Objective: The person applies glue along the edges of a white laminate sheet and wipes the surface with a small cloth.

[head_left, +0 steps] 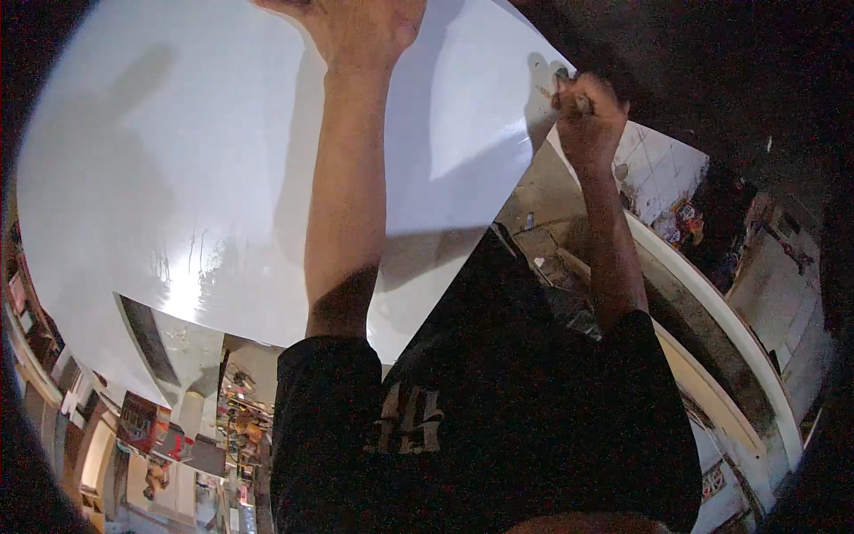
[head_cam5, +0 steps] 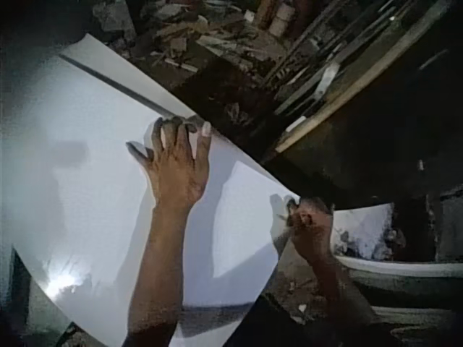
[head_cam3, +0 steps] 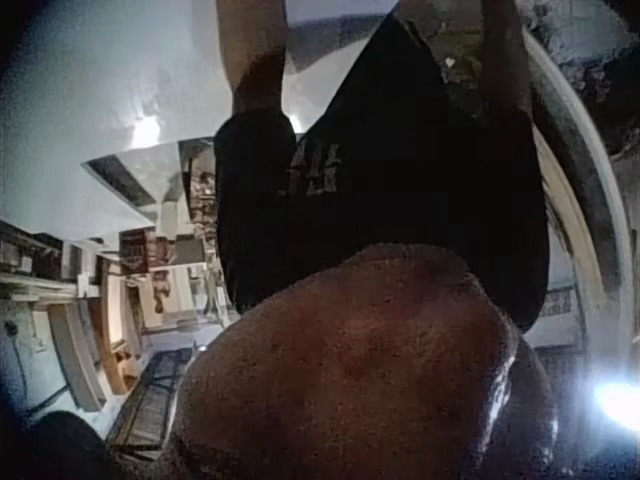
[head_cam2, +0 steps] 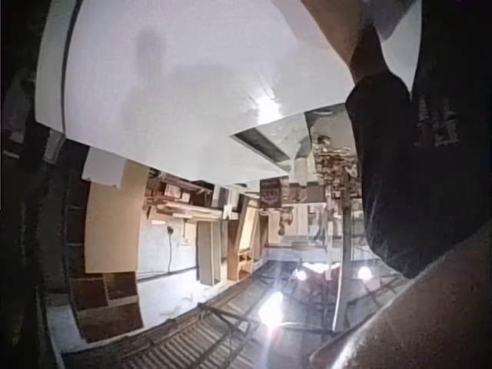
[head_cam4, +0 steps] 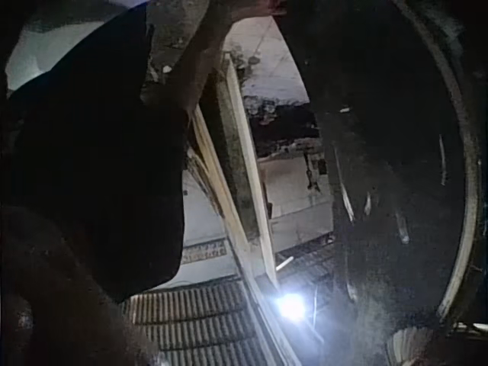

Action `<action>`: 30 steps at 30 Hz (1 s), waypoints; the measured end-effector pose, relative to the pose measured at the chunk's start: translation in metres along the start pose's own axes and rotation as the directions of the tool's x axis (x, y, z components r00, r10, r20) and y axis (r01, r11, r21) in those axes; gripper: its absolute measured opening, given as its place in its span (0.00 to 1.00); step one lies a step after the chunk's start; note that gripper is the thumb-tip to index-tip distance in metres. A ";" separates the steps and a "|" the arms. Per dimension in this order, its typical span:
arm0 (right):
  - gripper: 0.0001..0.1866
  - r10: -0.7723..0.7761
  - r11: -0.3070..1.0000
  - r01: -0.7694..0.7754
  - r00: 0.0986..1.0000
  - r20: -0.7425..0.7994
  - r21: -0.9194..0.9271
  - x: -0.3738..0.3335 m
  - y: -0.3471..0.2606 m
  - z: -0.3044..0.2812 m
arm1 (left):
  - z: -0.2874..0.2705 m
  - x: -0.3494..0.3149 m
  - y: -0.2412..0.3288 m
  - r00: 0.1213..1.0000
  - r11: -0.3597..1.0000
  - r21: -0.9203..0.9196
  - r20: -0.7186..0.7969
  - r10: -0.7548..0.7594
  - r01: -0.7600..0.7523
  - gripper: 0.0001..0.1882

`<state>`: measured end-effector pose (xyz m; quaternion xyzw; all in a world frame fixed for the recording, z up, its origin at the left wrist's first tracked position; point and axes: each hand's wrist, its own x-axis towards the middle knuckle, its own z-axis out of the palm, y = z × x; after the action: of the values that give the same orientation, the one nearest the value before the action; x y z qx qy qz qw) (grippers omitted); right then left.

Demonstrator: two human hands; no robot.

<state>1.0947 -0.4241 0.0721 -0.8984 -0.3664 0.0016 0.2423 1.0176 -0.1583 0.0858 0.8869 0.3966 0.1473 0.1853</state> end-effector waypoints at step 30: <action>0.10 -0.040 0.998 0.044 0.994 -0.098 0.044 -0.013 -0.019 0.004 | 0.009 0.004 -0.010 0.998 0.995 0.099 -0.058 0.028 -0.022 0.35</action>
<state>1.0718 -0.4188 0.0743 -0.8836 -0.3728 -0.0386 0.2806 1.0171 -0.1506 0.0735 0.8952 0.3974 0.1563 0.1276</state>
